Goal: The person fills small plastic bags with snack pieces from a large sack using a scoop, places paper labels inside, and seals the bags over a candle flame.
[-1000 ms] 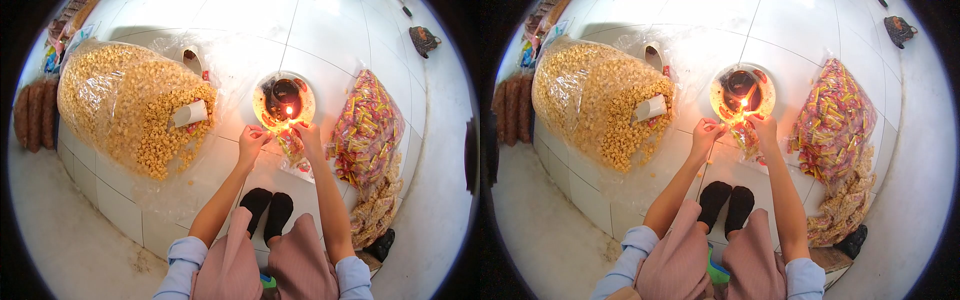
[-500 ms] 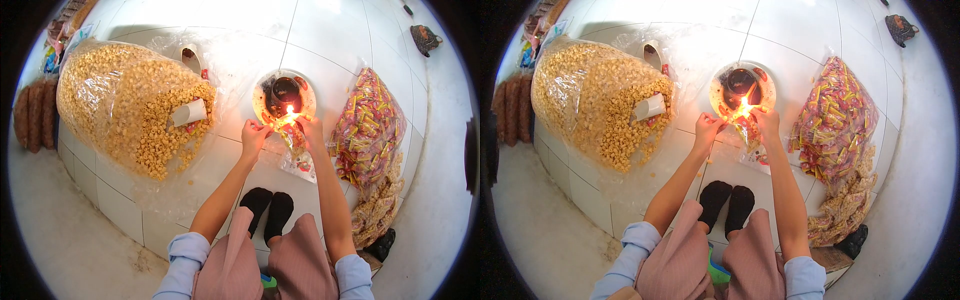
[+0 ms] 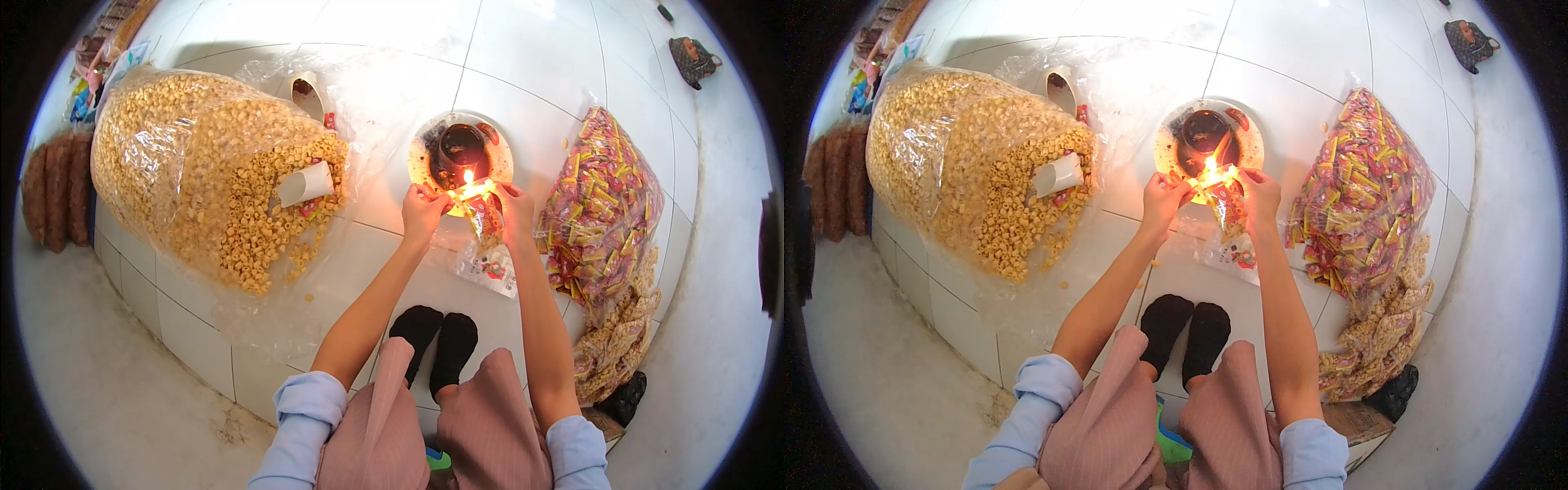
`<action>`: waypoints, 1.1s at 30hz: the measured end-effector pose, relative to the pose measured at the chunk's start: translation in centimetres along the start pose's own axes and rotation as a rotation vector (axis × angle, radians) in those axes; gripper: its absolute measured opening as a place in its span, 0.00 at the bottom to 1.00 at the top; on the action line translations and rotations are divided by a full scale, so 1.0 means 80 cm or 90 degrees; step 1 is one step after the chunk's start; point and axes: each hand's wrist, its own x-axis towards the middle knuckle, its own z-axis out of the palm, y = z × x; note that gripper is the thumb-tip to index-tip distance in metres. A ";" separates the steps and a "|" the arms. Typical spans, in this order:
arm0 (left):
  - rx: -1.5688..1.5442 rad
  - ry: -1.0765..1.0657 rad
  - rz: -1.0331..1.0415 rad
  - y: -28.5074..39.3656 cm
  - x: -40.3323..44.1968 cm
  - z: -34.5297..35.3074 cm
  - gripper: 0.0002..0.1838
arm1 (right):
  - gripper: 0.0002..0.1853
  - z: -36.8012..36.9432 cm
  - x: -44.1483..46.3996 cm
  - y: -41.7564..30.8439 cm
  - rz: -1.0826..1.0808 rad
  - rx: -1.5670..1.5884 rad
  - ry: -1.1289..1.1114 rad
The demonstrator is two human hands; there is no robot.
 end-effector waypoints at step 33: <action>0.496 -0.215 0.509 0.084 -0.122 -0.037 0.07 | 0.09 -0.028 -0.118 -0.063 -0.557 -0.427 -0.144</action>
